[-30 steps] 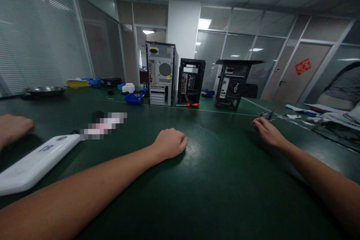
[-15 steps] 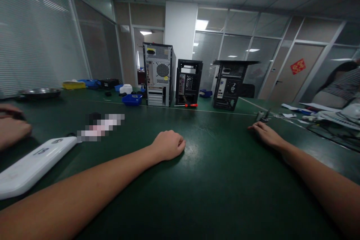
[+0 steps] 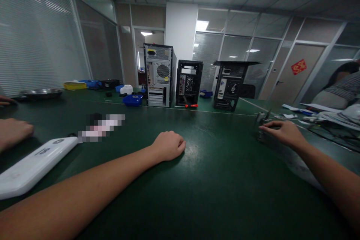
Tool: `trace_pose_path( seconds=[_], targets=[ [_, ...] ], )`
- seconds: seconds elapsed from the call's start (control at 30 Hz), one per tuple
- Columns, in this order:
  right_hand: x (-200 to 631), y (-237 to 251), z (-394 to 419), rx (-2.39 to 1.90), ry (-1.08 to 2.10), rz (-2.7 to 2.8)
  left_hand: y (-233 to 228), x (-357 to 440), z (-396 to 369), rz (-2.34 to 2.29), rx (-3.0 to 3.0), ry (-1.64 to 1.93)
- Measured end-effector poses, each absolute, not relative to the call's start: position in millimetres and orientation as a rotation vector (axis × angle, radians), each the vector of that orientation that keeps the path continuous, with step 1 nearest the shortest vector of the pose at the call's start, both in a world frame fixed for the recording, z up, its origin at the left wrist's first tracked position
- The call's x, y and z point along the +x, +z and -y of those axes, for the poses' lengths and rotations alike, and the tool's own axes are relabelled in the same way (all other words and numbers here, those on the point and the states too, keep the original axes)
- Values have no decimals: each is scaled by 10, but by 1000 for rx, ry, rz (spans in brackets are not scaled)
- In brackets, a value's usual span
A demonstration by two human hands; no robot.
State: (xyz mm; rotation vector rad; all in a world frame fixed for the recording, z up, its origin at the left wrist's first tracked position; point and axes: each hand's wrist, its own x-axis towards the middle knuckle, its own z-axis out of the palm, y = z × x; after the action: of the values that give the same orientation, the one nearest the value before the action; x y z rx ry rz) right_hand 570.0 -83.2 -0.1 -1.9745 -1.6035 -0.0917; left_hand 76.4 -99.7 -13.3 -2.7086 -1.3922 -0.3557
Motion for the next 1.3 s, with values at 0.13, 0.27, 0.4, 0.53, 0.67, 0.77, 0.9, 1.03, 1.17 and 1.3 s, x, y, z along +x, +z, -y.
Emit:
trace_pose_path(
  seconds=[0.13,0.27,0.4,0.53,0.67,0.77,0.9,1.03,1.17,1.3],
  targets=[
    [5733,-29,802,-2010,-15,1657,-133,771,998,1393,-2702,-338],
    [5730,-16,813,-1997,28,1650,-141,765,997,1384,-2675,-339],
    [5739,-4,838,-1979,83,1653,-142,753,996,1376,-2694,-349],
    [5757,5,848,-1953,184,1622,-141,752,993,1362,-2693,-360],
    [5779,-24,829,-1855,405,1575,-143,747,995,1346,-2699,-369],
    [5813,-76,803,-1732,496,1535,-140,738,1000,1349,-2707,-377],
    [5881,-134,785,-1671,524,1521,-131,734,1005,1352,-2713,-380],
    [5941,-165,783,-1653,612,1456,-131,734,1007,1350,-2719,-376],
    [5996,-197,782,-1622,708,1339,-132,737,1021,1350,-2692,-381],
    [5981,-195,791,-1570,777,1288,-121,745,1039,1390,-2682,-361]
  ],
)
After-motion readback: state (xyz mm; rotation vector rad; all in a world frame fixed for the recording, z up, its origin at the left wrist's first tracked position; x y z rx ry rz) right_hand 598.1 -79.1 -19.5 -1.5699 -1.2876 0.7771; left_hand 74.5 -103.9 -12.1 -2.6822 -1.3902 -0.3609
